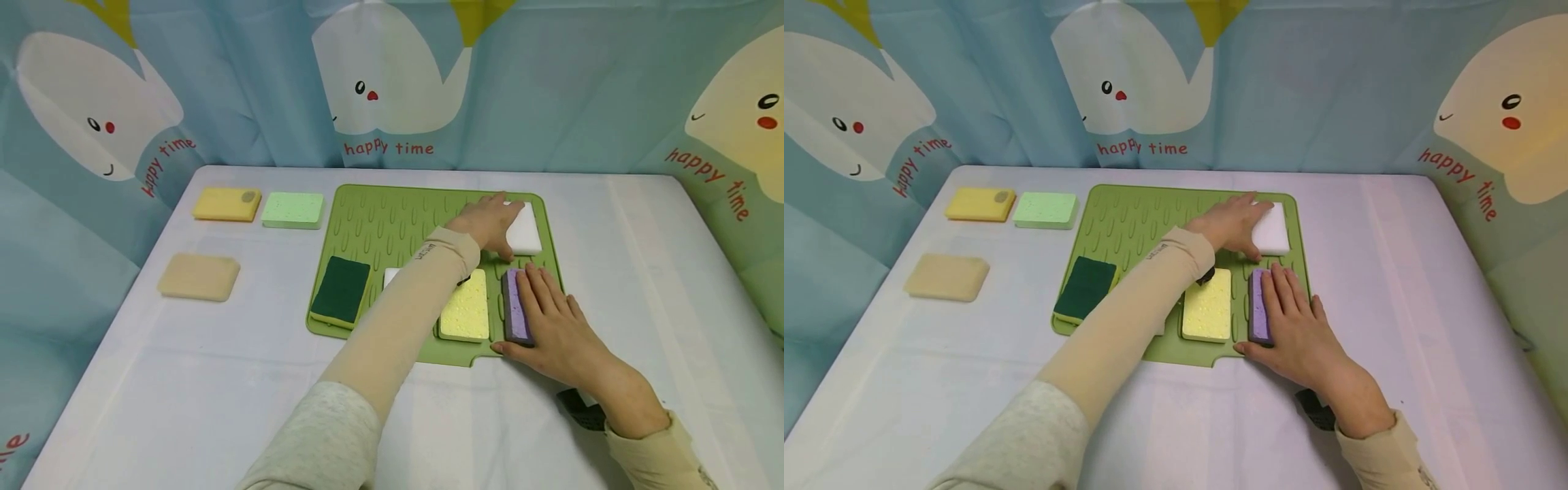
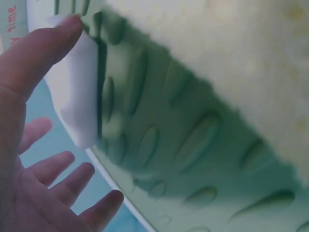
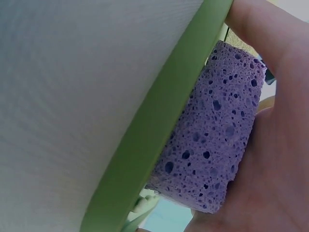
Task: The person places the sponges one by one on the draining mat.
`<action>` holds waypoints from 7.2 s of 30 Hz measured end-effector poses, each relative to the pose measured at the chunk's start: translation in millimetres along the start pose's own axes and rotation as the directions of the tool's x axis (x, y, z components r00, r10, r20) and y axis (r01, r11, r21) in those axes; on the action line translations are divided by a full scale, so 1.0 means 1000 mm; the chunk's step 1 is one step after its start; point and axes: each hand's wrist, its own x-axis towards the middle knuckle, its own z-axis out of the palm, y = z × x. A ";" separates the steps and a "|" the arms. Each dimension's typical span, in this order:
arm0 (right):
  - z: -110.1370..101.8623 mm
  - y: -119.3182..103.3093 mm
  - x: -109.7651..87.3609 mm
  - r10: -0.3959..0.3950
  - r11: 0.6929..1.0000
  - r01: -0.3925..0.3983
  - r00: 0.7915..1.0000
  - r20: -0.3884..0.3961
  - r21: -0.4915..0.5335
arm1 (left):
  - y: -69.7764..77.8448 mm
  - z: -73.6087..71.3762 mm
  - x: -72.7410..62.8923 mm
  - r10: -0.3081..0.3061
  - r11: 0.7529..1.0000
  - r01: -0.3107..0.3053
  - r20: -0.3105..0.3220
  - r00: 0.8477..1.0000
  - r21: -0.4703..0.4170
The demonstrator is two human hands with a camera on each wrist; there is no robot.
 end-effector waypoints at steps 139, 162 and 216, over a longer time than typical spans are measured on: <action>0.001 -0.001 -0.001 -0.008 1.000 0.008 1.000 -0.011 0.018 | -0.249 0.024 -0.134 -0.699 0.696 0.659 -0.060 0.712 -0.284; 0.001 -0.001 -0.002 -0.011 1.000 0.012 1.000 -0.018 0.023 | -0.244 0.028 -0.127 -0.732 0.676 0.696 -0.112 0.672 -0.243; 0.001 -0.001 -0.001 -0.013 1.000 0.013 1.000 -0.014 0.016 | -0.235 0.001 -0.122 -0.572 0.809 0.513 -0.182 0.800 -0.288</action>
